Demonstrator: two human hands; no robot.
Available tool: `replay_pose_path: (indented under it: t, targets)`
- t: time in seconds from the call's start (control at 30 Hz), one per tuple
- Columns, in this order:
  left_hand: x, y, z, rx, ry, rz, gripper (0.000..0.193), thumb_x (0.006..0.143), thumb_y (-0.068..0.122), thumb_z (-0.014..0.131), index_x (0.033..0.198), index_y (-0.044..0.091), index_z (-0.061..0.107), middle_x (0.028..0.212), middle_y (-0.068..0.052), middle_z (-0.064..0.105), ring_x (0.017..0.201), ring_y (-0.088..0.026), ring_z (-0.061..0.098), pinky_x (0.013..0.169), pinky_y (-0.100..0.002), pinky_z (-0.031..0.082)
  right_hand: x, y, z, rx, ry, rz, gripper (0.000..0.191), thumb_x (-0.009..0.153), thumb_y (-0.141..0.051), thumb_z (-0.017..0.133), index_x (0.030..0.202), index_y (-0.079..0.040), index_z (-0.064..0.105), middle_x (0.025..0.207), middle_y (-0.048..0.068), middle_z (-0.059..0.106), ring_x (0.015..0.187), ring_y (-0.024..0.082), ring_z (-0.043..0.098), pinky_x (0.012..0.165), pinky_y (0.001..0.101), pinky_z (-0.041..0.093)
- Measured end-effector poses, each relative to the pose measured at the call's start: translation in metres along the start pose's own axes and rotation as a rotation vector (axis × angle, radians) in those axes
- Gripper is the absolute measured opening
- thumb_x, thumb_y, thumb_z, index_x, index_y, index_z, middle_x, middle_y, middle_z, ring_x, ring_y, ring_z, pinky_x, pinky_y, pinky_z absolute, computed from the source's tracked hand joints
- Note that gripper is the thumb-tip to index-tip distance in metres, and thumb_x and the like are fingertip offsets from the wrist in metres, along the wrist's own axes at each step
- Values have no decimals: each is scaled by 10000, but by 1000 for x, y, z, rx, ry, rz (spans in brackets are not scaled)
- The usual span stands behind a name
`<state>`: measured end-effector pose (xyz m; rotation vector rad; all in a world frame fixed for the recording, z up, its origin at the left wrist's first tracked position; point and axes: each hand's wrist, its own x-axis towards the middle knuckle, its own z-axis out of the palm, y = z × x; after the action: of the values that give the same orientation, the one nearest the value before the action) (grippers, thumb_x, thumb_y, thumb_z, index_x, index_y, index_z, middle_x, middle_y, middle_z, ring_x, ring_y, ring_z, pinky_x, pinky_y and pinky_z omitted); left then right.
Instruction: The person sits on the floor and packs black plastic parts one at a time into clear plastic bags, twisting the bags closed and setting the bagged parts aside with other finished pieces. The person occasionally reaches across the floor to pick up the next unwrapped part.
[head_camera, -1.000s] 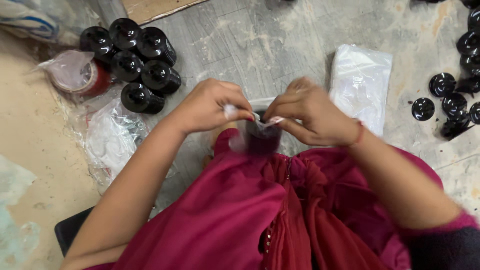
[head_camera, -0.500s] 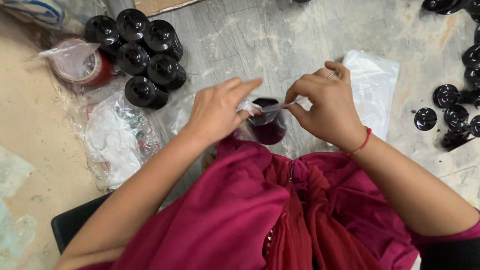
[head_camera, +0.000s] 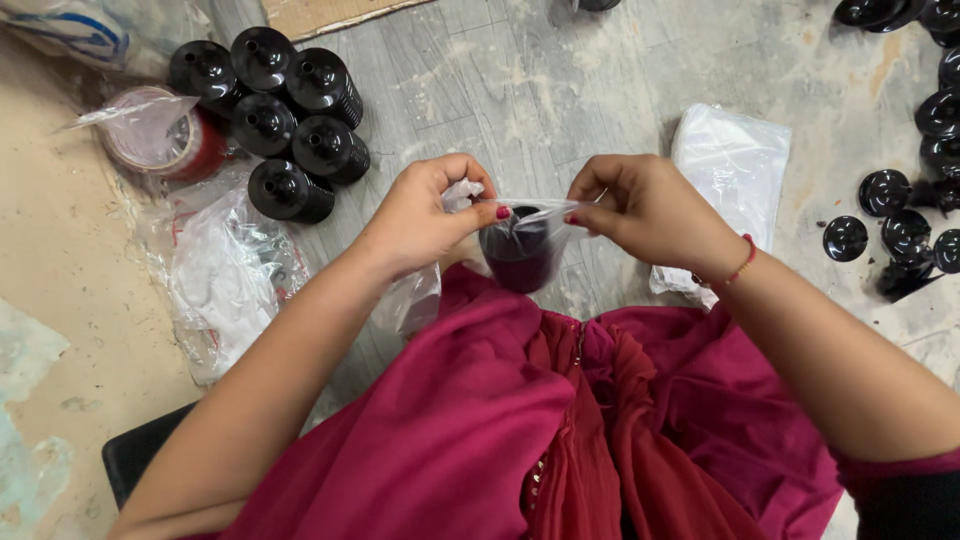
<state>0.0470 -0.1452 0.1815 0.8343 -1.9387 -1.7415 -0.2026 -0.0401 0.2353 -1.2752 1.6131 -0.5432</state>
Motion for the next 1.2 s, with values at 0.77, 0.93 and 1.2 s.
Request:
replay_pose_path:
  t: [0.77,0.93,1.2]
  targets:
    - [-11,29,-7,562,66,353,190,888,233,805,938,95,685,891,-57,682,778,-297,685,650,-405,515,-4,-9,-6,-618,290,-553,170,926,-113,723,1078,-80,792,882,85,680,694,287,662,622,384,518]
    - [-12,26,-8,818,70,397,375,796,81,685,1160,133,759,904,-59,689,764,-287,673,630,-393,522,-3,-11,4,-849,222,-560,184,892,-121,733,1062,-95,798,856,79,673,661,296,665,575,411,514]
    - [-11,3,-34,-281,-336,-23,218,1131,137,528,1007,61,690,944,-54,631,817,-133,537,718,-317,437,-1,3,-43,330,-255,-402,174,1057,-149,613,1091,-78,768,931,44,704,817,139,657,718,304,554]
